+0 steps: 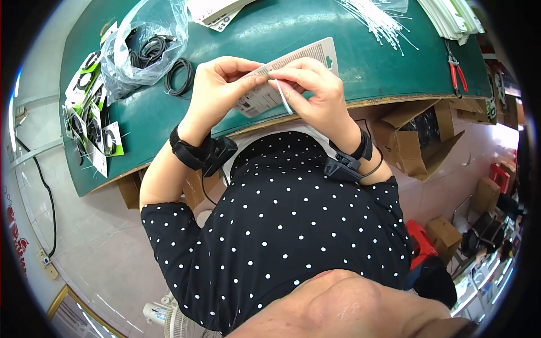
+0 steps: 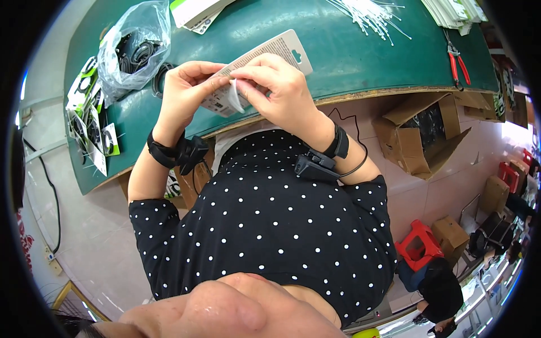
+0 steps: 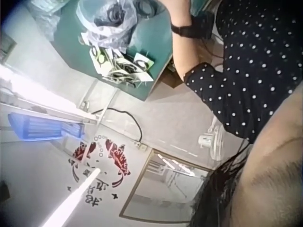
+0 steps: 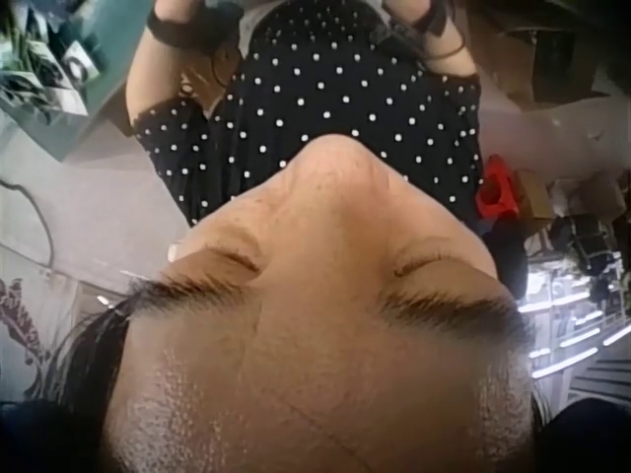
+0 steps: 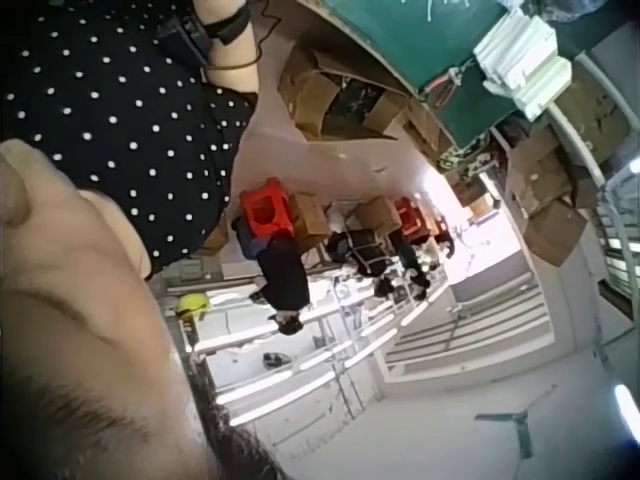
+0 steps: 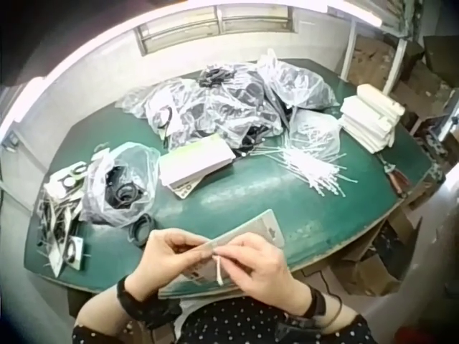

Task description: The person picks up a coiled cable and places it onto a cardboard backing, then secures it by threading two plastic ties through the backing and around the cable. After pulling the ties tight by hand, the person sets the packaged cable aside on the workbench.

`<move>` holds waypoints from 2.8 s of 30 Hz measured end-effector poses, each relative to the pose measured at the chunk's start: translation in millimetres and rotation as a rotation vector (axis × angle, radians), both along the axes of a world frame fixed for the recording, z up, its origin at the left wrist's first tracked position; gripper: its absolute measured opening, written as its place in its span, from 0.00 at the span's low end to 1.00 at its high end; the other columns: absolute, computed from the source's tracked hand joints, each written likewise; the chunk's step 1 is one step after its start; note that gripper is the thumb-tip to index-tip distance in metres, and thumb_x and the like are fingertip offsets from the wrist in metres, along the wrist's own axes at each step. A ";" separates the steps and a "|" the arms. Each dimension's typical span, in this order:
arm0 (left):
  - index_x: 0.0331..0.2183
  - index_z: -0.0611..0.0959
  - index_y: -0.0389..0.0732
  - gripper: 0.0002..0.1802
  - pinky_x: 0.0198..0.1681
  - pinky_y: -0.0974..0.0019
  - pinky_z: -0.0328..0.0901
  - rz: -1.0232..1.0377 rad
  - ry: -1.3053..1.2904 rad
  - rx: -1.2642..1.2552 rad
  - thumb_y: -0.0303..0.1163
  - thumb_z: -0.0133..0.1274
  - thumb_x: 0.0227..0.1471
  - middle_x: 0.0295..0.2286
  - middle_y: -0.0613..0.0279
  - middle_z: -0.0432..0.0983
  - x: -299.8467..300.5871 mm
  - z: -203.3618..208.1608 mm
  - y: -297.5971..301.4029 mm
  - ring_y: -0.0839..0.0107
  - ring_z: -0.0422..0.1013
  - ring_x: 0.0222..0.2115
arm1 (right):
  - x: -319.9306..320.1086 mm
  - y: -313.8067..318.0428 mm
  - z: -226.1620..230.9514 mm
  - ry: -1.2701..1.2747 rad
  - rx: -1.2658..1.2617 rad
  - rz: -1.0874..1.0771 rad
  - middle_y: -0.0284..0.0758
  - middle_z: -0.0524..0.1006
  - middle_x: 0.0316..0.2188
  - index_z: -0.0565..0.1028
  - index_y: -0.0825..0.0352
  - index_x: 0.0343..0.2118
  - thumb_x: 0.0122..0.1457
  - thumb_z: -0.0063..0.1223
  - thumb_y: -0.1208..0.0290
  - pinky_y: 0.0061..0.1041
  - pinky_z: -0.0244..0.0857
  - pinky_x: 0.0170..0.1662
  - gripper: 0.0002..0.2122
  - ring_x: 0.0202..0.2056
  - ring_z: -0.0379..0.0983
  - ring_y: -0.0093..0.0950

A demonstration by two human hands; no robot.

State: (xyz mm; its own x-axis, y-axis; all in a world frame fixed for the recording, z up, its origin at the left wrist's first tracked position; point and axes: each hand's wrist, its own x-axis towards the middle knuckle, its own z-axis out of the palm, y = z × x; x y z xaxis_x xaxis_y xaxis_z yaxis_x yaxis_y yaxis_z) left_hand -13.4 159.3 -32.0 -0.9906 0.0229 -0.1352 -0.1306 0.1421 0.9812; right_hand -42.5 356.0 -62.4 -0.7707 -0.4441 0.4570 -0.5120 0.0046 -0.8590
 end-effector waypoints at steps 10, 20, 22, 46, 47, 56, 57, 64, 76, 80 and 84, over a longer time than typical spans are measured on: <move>0.35 0.81 0.30 0.13 0.35 0.71 0.71 -0.092 -0.572 0.365 0.23 0.61 0.44 0.29 0.56 0.80 17.7 -1.8 5.2 0.73 0.76 0.28 | 1.5 11.8 31.5 -0.138 0.229 0.110 0.29 0.74 0.25 0.69 0.67 0.51 0.52 0.56 0.82 0.11 0.63 0.24 0.22 0.21 0.68 0.12; 0.35 0.81 0.30 0.12 0.34 0.72 0.72 -0.105 -0.646 0.450 0.21 0.60 0.44 0.29 0.55 0.79 24.7 -13.4 8.2 0.73 0.77 0.28 | -11.0 12.8 19.8 -0.195 0.226 0.229 0.29 0.74 0.24 0.74 0.69 0.45 0.53 0.55 0.82 0.10 0.61 0.23 0.15 0.21 0.67 0.12; 0.35 0.81 0.30 0.12 0.34 0.72 0.72 -0.105 -0.649 0.458 0.21 0.60 0.44 0.29 0.56 0.79 26.2 -15.5 8.6 0.73 0.76 0.28 | -14.6 14.1 19.6 0.019 0.275 0.251 0.28 0.74 0.24 0.75 0.69 0.43 0.53 0.55 0.82 0.11 0.61 0.24 0.13 0.22 0.67 0.12; 0.32 0.82 0.30 0.12 0.33 0.71 0.71 -0.122 -0.629 0.404 0.22 0.63 0.41 0.27 0.54 0.79 27.4 -21.5 13.2 0.72 0.76 0.27 | -12.4 21.9 24.5 -0.028 0.465 0.379 0.27 0.74 0.24 0.75 0.68 0.36 0.49 0.59 0.80 0.13 0.58 0.22 0.10 0.20 0.63 0.12; 0.32 0.82 0.30 0.12 0.33 0.71 0.71 -0.122 -0.631 0.403 0.22 0.63 0.41 0.27 0.54 0.79 27.5 -21.4 13.1 0.72 0.76 0.27 | -10.7 21.7 23.7 0.117 0.508 0.389 0.28 0.74 0.23 0.76 0.68 0.35 0.48 0.60 0.79 0.13 0.58 0.22 0.10 0.19 0.64 0.13; 0.31 0.82 0.31 0.10 0.33 0.72 0.71 -0.127 -0.635 0.411 0.22 0.62 0.41 0.27 0.54 0.79 28.0 -21.4 14.9 0.73 0.76 0.27 | -3.6 20.1 23.6 0.023 0.449 0.257 0.31 0.76 0.24 0.78 0.67 0.31 0.47 0.59 0.80 0.18 0.61 0.24 0.07 0.21 0.67 0.20; 0.31 0.82 0.31 0.10 0.33 0.72 0.71 -0.128 -0.636 0.413 0.22 0.62 0.41 0.27 0.54 0.79 28.4 -21.3 15.4 0.73 0.76 0.27 | -5.3 20.3 19.8 0.120 0.408 0.252 0.31 0.76 0.24 0.78 0.67 0.30 0.47 0.59 0.80 0.19 0.61 0.25 0.07 0.22 0.67 0.21; 0.31 0.82 0.31 0.11 0.33 0.72 0.71 -0.141 -0.644 0.420 0.21 0.62 0.41 0.27 0.54 0.79 28.1 -23.0 15.3 0.72 0.76 0.27 | -11.4 25.8 14.3 0.375 0.360 0.253 0.32 0.77 0.24 0.79 0.67 0.30 0.46 0.60 0.81 0.20 0.63 0.28 0.07 0.25 0.70 0.25; 0.33 0.81 0.31 0.11 0.36 0.73 0.71 -0.175 -0.644 0.392 0.22 0.62 0.42 0.29 0.54 0.80 23.3 -18.1 13.7 0.73 0.76 0.30 | -13.9 27.9 21.6 0.191 0.416 0.373 0.30 0.74 0.25 0.79 0.65 0.27 0.42 0.63 0.79 0.25 0.61 0.30 0.07 0.27 0.68 0.27; 0.32 0.82 0.30 0.11 0.34 0.72 0.71 -0.167 -0.633 0.424 0.22 0.63 0.41 0.28 0.53 0.79 23.3 -19.2 13.0 0.72 0.76 0.28 | -9.8 27.8 24.4 0.268 0.451 0.288 0.30 0.72 0.25 0.79 0.64 0.27 0.41 0.63 0.79 0.25 0.60 0.29 0.08 0.27 0.65 0.27; 0.32 0.81 0.30 0.12 0.34 0.72 0.71 -0.195 -0.606 0.428 0.22 0.63 0.42 0.28 0.53 0.80 25.6 -19.1 13.4 0.73 0.76 0.29 | -8.9 29.8 23.5 0.298 0.418 0.315 0.30 0.71 0.25 0.79 0.64 0.26 0.40 0.63 0.78 0.25 0.59 0.28 0.07 0.26 0.64 0.28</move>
